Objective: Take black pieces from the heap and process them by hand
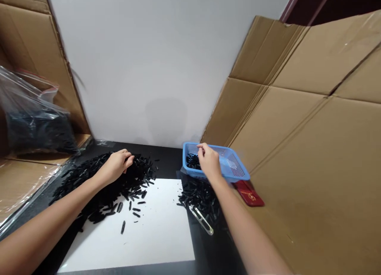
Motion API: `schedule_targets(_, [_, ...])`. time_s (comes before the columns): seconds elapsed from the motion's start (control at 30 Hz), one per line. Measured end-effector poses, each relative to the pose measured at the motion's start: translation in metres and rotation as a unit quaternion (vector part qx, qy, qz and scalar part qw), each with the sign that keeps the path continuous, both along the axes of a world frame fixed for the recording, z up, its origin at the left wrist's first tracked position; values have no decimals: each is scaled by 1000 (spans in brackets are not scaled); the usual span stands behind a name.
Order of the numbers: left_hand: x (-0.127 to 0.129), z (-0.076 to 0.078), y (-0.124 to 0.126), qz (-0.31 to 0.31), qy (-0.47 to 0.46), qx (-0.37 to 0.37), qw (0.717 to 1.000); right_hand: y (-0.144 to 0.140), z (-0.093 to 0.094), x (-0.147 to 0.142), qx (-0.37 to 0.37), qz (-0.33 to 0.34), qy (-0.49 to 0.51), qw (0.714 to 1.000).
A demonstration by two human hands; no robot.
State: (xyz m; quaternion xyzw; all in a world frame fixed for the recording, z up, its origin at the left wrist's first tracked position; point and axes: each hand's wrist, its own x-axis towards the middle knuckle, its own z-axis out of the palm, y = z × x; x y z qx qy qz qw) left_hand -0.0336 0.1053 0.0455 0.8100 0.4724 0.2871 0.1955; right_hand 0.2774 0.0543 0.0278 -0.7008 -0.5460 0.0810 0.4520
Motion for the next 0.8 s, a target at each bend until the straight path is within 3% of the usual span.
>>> schedule_targets(0.1, [4,1,-10,22,-73,-42,996,-27,-17,-57,43,64,32,997])
schedule_targets(0.2, [17,-6,-37,16,-138,-103,985,-53,-36,-112,49,165,67,983])
schedule_targets(0.3, [35,-23,-70,-21,-177,-191,965,-71,-52,-139,41,288,209,934])
schedule_targets(0.43, [49,-41,-90,-35,-209,-277,937,-73,-59,-137,9,281,345,895])
schedule_targets(0.63, [57,-33,-107,8,-280,-321,905,-66,-57,-125,-8,255,395,883])
schedule_targets(0.67, [59,-33,-116,21,-296,-337,893,-65,-58,-125,-11,250,402,881])
schedule_targets(0.73, [61,-37,-133,28,-315,-452,834,-64,-62,-125,-25,248,411,877])
schedule_targets(0.8, [61,-43,-144,-30,-266,-530,804,-63,-66,-126,-49,264,410,872])
